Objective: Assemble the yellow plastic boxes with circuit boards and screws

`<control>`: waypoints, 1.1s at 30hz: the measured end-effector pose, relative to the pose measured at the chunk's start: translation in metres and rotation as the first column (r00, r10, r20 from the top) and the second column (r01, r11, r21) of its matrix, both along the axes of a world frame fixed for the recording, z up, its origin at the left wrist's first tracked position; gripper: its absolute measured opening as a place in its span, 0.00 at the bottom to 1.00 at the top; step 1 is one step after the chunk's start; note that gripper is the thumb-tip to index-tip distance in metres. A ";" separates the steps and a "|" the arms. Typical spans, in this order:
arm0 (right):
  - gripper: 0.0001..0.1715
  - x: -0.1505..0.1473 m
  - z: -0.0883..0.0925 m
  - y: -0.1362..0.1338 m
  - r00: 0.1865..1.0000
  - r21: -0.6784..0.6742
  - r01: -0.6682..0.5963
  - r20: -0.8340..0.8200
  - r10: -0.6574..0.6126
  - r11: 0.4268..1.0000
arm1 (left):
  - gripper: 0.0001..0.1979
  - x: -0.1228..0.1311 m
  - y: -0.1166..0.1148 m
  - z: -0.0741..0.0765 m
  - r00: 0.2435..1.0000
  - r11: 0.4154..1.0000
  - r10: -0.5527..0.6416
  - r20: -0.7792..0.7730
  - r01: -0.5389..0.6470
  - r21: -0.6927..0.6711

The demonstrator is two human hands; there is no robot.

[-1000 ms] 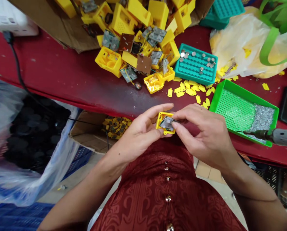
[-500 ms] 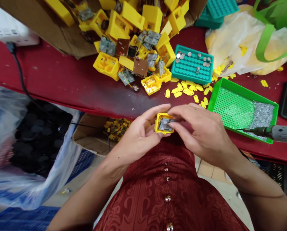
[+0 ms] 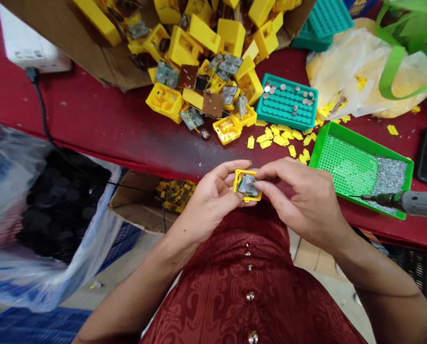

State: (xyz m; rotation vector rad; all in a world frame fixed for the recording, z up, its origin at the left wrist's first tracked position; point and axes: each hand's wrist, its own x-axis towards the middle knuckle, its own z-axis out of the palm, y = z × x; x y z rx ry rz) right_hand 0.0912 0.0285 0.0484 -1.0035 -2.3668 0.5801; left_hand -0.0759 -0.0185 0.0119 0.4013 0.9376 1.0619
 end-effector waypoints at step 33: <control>0.06 0.010 -0.020 -0.006 0.995 0.284 -0.024 -0.082 0.049 0.959 | 0.17 0.019 -0.009 -0.002 0.994 0.994 0.107 0.031 -0.107 0.001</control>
